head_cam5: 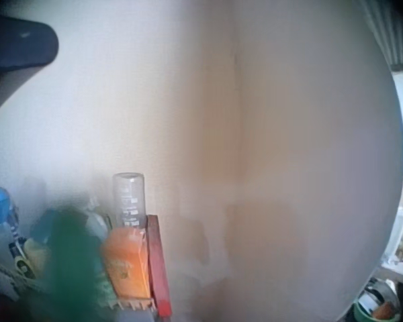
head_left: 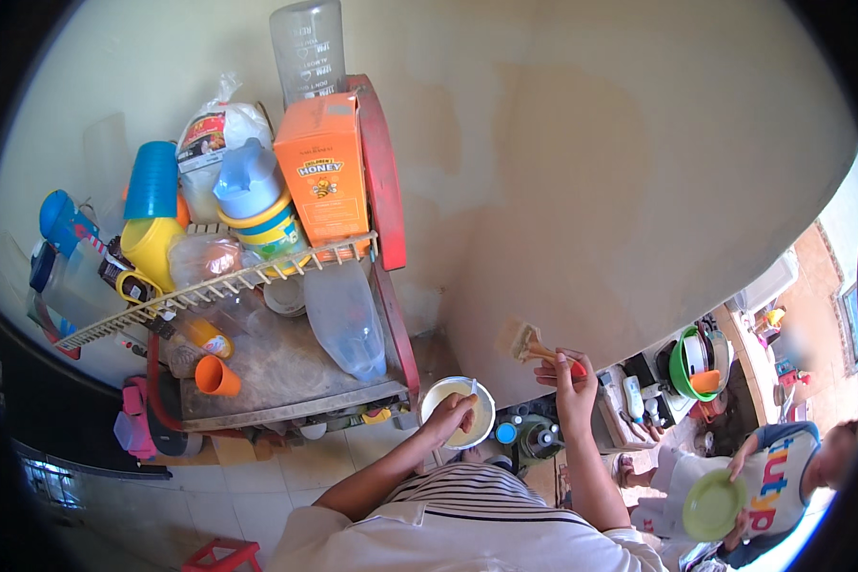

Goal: The person paints the lower part of a white wall and the edge near a kitchen counter using a brush and a small bucket of paint.

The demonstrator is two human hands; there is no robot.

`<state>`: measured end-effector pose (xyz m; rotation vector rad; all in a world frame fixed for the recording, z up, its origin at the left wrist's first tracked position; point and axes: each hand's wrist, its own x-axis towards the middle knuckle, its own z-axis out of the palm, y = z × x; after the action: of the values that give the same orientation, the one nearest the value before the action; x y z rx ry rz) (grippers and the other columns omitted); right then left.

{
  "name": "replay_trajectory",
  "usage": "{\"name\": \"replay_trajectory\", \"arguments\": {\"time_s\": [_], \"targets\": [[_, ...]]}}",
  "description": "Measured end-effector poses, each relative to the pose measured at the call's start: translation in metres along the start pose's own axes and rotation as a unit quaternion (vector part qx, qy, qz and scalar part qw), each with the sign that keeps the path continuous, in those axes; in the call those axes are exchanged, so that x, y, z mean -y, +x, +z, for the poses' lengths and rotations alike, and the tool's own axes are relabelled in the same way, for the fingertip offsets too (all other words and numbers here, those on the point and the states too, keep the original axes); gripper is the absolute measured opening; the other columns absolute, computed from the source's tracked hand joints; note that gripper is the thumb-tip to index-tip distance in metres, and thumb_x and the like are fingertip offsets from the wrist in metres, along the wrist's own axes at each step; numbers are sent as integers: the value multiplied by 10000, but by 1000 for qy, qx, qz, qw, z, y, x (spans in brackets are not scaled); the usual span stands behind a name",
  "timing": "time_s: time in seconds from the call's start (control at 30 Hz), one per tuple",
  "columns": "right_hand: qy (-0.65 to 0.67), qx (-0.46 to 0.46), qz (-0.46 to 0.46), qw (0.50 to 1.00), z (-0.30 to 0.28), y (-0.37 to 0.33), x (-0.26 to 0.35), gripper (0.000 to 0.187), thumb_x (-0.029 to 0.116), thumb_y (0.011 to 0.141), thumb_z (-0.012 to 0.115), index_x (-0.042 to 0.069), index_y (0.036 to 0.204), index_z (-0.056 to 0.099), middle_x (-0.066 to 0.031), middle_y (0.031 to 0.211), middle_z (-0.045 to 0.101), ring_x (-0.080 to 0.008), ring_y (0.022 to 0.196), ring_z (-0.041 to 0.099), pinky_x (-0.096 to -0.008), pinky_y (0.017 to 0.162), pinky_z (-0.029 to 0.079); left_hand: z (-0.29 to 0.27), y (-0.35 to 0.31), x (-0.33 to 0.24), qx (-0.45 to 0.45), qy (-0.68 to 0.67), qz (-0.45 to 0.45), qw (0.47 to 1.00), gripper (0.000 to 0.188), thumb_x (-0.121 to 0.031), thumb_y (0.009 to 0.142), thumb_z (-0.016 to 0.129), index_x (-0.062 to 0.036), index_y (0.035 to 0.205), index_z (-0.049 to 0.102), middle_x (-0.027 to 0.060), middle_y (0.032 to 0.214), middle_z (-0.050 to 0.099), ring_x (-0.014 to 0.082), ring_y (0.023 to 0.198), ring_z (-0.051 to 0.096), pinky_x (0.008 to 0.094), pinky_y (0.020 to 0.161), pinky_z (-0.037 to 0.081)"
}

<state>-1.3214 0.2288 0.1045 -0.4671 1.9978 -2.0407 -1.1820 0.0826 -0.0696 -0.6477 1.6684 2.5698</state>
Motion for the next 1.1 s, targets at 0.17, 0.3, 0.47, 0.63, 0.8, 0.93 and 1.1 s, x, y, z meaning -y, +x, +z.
{"name": "replay_trajectory", "arguments": {"time_s": [0.17,0.3,0.47,0.63,0.8,0.93,1.1], "targets": [[9,20,-16,1000,9,9,6,351,225,984,568,-71,1170,542,-173,907,672,-232,808,695,-320,699,584,4,3,-9,-2,-27,19,999,348,-326,1013,454,-19,881,551,51,695,559,137,614,555,278,603,459],[27,29,-23,999,13,16,1,344,218,985,564,-60,1187,546,-171,922,671,-232,820,693,-323,702,582,9,7,-16,-16,-60,34,997,284,-297,1003,482,-31,913,520,38,690,556,124,576,554,269,555,466],[28,25,-61,997,18,27,1,315,202,992,547,-48,1184,541,-183,939,669,-248,814,697,-328,676,592,3,24,-15,19,-48,45,998,285,-306,998,497,-29,935,509,45,713,562,135,600,568,275,577,472],[40,27,-80,996,22,36,3,304,197,994,543,-48,1173,541,-184,947,667,-249,818,696,-326,680,591,10,27,-27,-7,-55,33,998,300,-337,998,505,-40,963,510,50,733,571,131,611,575,273,590,468],[49,36,-87,994,28,39,11,291,186,998,532,-50,1168,535,-189,943,665,-257,827,696,-330,687,591,-2,37,-21,26,-70,32,997,274,-304,1006,485,-35,966,516,52,734,571,134,623,574,278,614,464],[54,36,-92,994,26,38,21,292,185,997,534,-53,1165,536,-182,940,666,-253,825,697,-330,692,591,4,41,-25,3,-66,31,997,259,-288,1002,488,-32,986,521,54,749,569,147,644,582,290,623,472],[68,29,-91,993,24,37,32,316,204,989,555,-57,1165,540,-163,925,670,-242,817,702,-320,699,586,-1,52,-20,-1,-66,24,998,274,-303,999,497,-30,1007,522,51,753,561,147,662,590,297,636,483]]}}
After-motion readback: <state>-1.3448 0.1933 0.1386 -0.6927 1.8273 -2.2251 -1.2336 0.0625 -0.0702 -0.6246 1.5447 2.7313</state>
